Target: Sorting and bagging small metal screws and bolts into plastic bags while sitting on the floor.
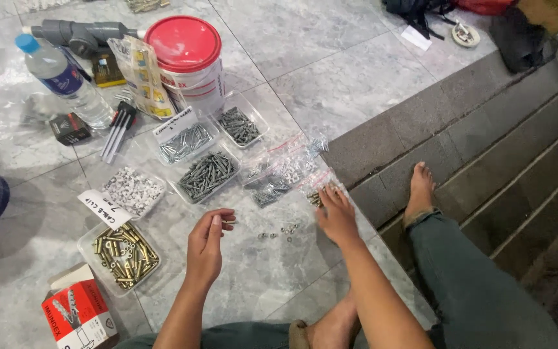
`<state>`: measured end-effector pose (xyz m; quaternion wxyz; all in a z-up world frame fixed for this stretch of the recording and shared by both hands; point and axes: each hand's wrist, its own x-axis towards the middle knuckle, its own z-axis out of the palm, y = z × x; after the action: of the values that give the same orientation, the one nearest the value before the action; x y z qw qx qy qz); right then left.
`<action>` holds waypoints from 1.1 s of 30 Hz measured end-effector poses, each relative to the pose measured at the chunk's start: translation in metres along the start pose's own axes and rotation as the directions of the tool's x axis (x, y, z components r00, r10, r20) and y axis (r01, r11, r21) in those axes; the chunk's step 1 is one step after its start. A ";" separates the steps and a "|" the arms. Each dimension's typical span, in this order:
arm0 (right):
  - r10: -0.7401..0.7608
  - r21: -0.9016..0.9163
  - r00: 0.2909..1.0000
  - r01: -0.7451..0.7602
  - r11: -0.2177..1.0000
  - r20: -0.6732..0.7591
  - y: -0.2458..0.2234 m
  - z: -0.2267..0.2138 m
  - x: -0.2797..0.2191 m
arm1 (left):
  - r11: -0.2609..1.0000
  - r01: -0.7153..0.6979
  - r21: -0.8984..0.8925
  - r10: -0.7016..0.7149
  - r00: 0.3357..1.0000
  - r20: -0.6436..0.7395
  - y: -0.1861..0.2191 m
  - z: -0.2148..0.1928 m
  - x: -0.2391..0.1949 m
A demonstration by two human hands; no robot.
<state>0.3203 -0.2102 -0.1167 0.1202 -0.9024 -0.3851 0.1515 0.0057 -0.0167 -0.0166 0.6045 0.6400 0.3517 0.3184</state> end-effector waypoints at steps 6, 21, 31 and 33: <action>0.099 0.090 0.984 -0.113 0.989 0.148 0.002 0.007 0.014 | 0.999 0.040 0.025 -0.040 0.999 0.001 0.003 -0.005 0.003; -0.199 0.443 0.980 0.191 0.876 -0.030 -0.124 0.011 -0.008 | 0.516 0.343 0.785 0.129 0.875 -0.467 -0.031 -0.246 -0.076; -0.288 0.348 0.762 0.088 0.933 0.580 -0.259 -0.019 -0.072 | 0.390 0.711 0.585 -0.471 0.700 -0.537 -0.076 -0.236 -0.102; -0.518 0.447 0.728 0.318 0.836 0.450 -0.254 0.005 -0.077 | 0.474 0.732 0.490 -0.442 0.679 -0.586 -0.055 -0.234 -0.100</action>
<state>0.1003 -0.0949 -0.0229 0.1885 -0.6714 -0.5669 0.4385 -0.2478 0.0301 -0.0545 0.3099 0.5762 0.7548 0.0465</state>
